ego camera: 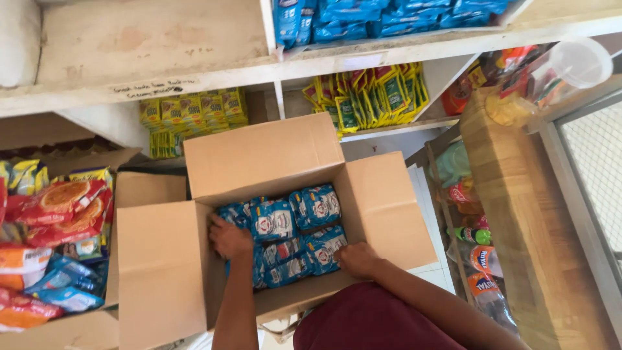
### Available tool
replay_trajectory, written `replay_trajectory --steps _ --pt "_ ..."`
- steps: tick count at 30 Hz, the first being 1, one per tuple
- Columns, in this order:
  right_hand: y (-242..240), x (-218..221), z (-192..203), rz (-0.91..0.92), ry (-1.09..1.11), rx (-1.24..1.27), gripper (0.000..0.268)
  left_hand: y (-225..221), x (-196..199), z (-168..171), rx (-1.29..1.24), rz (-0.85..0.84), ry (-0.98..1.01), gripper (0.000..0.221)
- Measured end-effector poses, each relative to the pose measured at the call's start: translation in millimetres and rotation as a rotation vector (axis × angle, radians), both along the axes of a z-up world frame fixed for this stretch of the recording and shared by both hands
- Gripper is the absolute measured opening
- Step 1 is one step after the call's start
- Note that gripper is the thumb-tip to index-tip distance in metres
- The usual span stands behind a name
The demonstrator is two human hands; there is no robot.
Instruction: The person takes blue packets from a cardboard box and places them onto a white shelf. They arrange the packets in neat rows, filling the available space on the shelf.
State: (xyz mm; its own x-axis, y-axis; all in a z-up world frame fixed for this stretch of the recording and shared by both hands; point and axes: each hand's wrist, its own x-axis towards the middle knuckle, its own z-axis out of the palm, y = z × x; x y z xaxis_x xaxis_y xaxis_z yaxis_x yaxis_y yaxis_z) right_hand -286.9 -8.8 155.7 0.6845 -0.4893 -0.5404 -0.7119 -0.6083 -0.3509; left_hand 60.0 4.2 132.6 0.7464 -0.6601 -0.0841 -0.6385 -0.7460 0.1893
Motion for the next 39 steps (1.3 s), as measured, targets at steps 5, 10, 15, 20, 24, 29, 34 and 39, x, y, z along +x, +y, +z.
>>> replay_trajectory --steps 5,10,15,20,24,29,34,39 --pt "0.8 -6.9 -23.1 0.006 -0.111 -0.043 0.028 -1.5 17.7 -29.6 0.140 -0.038 -0.038 0.072" --pt "-2.0 -5.7 -23.7 -0.029 -0.186 0.048 0.026 9.4 25.0 -56.6 0.070 -0.066 -0.079 0.034" --pt "-14.9 1.9 -7.4 -0.139 -0.350 0.183 0.028 21.9 30.1 -23.2 0.000 -0.027 0.080 0.036" --pt "-38.3 16.4 -20.0 -0.398 -0.542 0.495 0.037 45.5 39.1 1.8 -0.370 -0.035 0.210 0.032" --pt "-63.6 31.7 -18.2 -0.930 -0.709 1.019 0.060 43.7 25.1 30.8 -0.843 0.190 1.051 0.027" --pt "-59.5 43.5 72.7 -1.037 -0.844 1.649 0.081 14.3 -49.5 98.8 -0.931 0.324 1.685 0.029" --pt "-30.9 37.9 95.4 -0.484 -0.847 2.290 0.083 -15.7 -99.5 144.2 -0.807 0.072 2.137 0.036" --pt "-23.7 31.7 79.0 -0.572 -1.078 2.284 0.071 -26.8 -102.4 126.6 -0.767 -0.387 2.467 0.038"
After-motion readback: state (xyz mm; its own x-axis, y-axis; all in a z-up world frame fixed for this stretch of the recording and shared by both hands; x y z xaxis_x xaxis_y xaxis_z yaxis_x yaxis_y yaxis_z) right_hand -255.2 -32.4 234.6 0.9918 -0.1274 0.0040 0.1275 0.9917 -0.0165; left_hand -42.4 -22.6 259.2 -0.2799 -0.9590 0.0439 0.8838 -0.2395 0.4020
